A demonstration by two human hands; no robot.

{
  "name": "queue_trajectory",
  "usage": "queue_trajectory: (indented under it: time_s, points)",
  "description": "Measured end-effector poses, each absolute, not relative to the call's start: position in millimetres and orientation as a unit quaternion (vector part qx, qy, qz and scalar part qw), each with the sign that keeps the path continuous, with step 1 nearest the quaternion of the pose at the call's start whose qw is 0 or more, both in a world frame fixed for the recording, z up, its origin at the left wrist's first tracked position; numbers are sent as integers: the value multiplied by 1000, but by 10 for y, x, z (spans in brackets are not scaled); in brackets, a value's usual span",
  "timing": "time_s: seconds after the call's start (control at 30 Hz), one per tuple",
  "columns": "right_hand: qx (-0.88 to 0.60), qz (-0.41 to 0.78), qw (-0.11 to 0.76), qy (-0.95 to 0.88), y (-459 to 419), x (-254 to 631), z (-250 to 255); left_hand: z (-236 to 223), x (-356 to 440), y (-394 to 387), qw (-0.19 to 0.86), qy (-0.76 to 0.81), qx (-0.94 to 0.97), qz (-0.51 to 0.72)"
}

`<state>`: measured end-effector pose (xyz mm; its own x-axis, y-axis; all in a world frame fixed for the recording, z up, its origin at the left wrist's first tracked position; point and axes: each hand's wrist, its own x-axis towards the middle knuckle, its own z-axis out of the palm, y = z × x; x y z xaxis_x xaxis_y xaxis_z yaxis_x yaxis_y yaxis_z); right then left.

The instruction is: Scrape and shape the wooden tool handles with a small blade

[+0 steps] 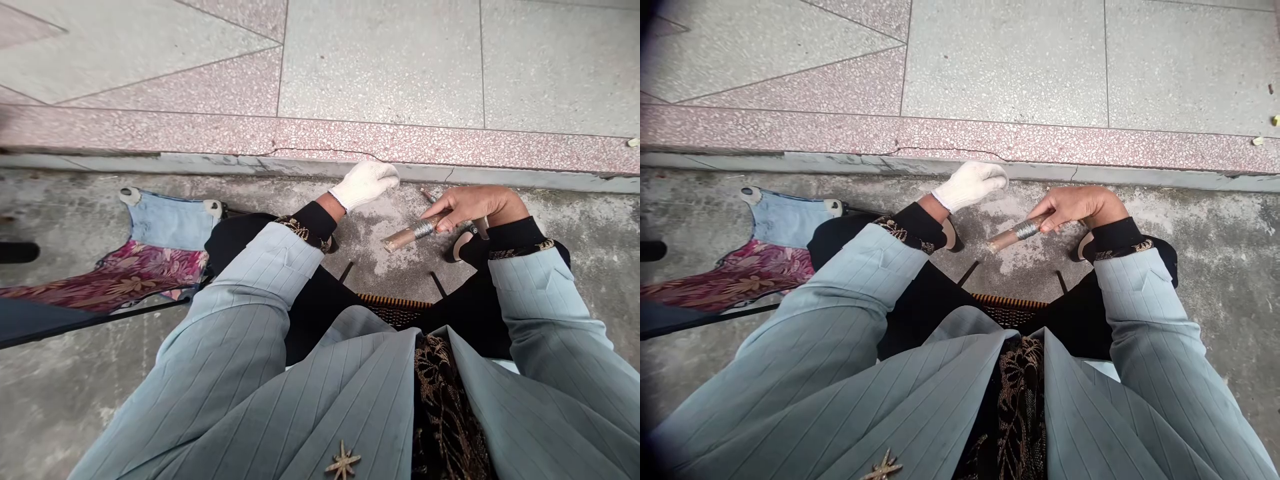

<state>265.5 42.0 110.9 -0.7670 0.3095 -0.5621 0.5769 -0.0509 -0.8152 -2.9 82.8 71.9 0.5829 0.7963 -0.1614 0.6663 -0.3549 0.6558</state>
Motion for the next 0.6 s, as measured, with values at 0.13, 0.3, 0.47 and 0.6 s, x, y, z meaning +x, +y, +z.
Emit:
queue_trajectory:
  time_s: [0.13, 0.3, 0.47, 0.6]
  points:
    - [330, -686, 32, 647, 396, 2623, 1209, 652, -19, 851, 362, 439, 815, 109]
    - [467, -620, -113, 621, 317, 2610, 1350, 506, -17, 863, 400, 419, 809, 102]
    - [559, -520, -261, 591, 319, 2541, 1265, 592, 28, 672, 375, 365, 851, 46]
    - [649, -368, -173, 643, 358, 2442, 1161, 645, 80, 544, 279, 347, 896, 8]
